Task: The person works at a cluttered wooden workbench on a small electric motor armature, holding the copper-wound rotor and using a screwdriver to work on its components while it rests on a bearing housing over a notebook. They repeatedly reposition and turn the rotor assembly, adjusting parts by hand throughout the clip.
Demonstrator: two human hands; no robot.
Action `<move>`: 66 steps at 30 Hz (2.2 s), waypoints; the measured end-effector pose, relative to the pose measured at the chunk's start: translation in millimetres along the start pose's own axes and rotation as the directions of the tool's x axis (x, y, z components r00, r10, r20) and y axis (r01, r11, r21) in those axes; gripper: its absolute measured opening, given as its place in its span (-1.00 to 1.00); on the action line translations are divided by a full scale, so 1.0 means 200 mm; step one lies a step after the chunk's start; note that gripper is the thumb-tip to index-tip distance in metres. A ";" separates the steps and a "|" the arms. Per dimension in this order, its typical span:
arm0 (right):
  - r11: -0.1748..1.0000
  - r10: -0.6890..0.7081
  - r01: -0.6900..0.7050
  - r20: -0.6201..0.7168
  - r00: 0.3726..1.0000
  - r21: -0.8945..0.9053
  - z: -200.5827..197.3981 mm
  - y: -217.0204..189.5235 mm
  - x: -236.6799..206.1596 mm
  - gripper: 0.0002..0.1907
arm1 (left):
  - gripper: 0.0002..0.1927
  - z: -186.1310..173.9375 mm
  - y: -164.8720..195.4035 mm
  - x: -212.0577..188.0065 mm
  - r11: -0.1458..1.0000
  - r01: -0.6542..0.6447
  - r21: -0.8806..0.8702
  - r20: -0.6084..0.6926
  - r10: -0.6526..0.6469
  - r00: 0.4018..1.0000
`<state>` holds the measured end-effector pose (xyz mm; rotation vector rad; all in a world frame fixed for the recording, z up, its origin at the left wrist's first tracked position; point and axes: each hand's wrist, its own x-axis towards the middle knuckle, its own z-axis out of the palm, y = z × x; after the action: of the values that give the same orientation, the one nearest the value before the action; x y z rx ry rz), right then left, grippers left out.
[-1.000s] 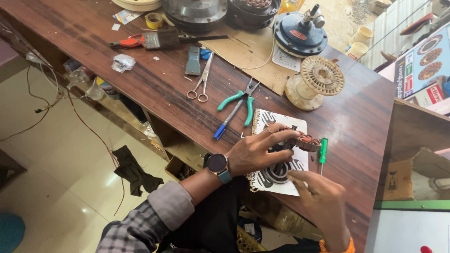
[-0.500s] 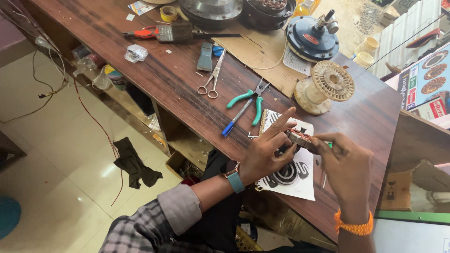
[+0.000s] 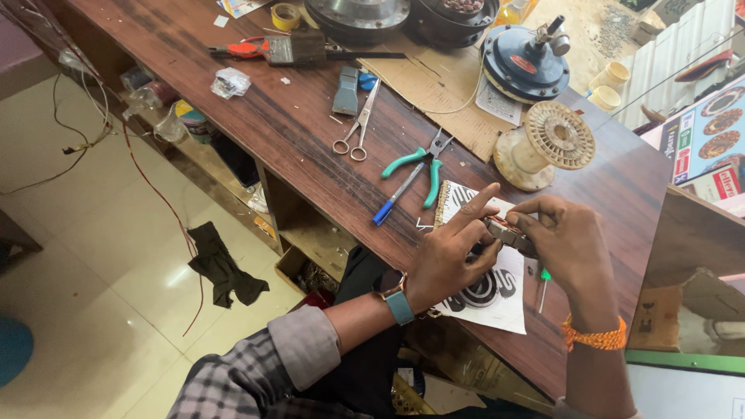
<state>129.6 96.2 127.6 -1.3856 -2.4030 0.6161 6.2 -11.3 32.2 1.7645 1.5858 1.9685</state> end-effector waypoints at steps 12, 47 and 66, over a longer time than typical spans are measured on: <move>0.997 0.039 -0.038 -0.018 0.999 0.070 0.02 0.21 0.12 -0.83 | -0.78 0.02 -0.02 0.00 0.984 -0.130 0.121 0.027 0.128 0.991; 0.943 -0.282 0.309 -0.201 0.938 0.121 0.26 0.28 -0.54 -0.88 | -0.80 -0.10 -0.14 0.03 0.785 -0.555 0.276 0.329 0.465 0.822; 0.946 -0.156 0.224 -0.279 0.948 0.234 -0.01 0.09 -0.35 -0.87 | -0.85 0.04 -0.01 -0.04 0.993 0.003 -0.119 -0.034 -0.007 0.999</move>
<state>179.3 43.2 116.9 -1.0373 -2.1271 0.6341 12.8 -9.7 23.7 1.6896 1.4475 2.0556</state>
